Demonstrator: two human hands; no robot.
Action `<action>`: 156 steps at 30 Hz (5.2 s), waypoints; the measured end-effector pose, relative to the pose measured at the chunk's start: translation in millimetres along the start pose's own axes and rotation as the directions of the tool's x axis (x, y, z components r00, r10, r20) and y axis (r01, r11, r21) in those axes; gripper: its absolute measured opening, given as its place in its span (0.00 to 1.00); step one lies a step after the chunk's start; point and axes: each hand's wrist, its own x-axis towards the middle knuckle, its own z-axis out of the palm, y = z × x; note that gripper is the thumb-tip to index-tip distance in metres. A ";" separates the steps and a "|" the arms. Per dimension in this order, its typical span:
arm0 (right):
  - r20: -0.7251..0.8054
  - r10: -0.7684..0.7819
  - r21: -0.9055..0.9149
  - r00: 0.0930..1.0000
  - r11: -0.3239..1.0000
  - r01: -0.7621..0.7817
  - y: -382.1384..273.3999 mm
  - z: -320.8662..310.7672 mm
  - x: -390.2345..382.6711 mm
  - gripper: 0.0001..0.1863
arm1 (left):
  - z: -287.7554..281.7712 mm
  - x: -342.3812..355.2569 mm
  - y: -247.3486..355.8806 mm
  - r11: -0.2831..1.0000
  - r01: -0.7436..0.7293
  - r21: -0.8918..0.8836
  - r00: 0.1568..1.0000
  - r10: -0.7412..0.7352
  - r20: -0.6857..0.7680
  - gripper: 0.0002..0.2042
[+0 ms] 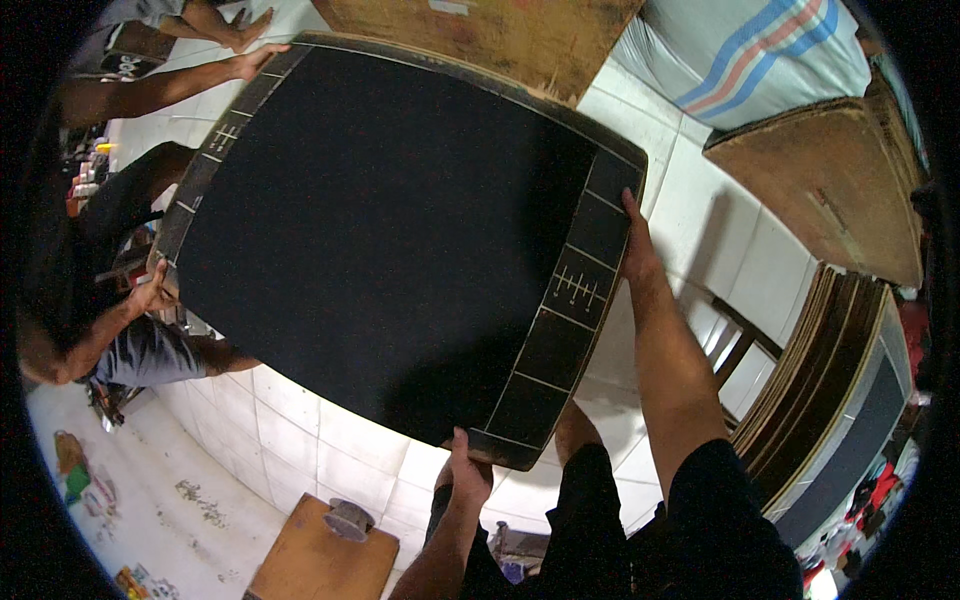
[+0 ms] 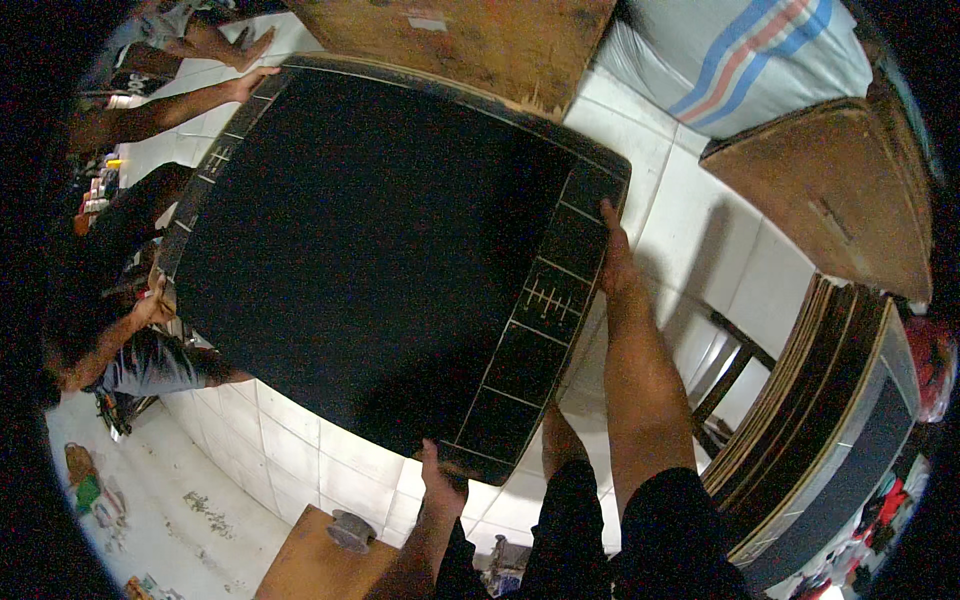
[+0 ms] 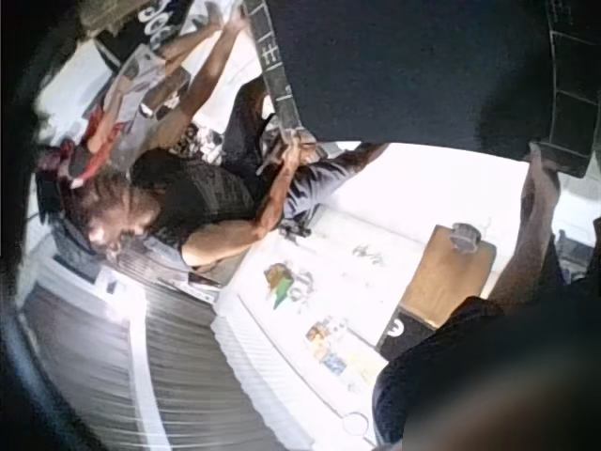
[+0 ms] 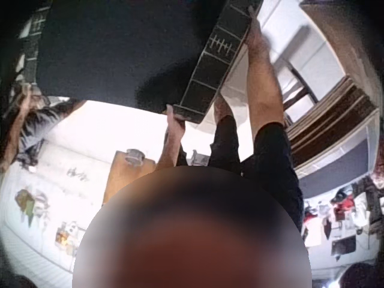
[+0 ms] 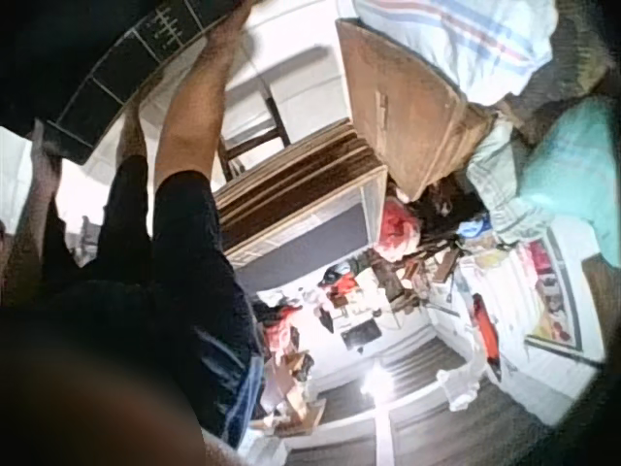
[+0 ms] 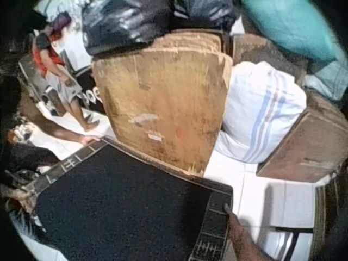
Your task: The person handles a transparent printing frame, smoothing a plastic sheet on its surface. They move a wooden stool and stack black printing boards. The person then uses a white marker to draw a circle on the frame and applies tape to its edge.
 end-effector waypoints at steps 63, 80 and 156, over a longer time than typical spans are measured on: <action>0.052 0.170 -0.031 0.984 0.985 -0.169 -55.2 -452.8 -826.9 0.55 | -128.4 -666.7 -541.4 0.786 -0.493 -0.374 0.832 0.300 -0.467 0.44; 0.036 0.108 0.078 0.993 0.991 -0.111 -207.5 -685.9 -861.6 0.58 | 3.6 -721.0 -746.8 0.859 -0.461 -0.224 0.827 0.325 -0.458 0.52; 0.818 -0.456 -0.559 0.350 -0.774 0.297 -618.8 -652.0 -543.4 0.30 | 173.9 -559.3 -1024.8 0.915 -0.270 -0.300 0.861 0.090 -0.501 0.39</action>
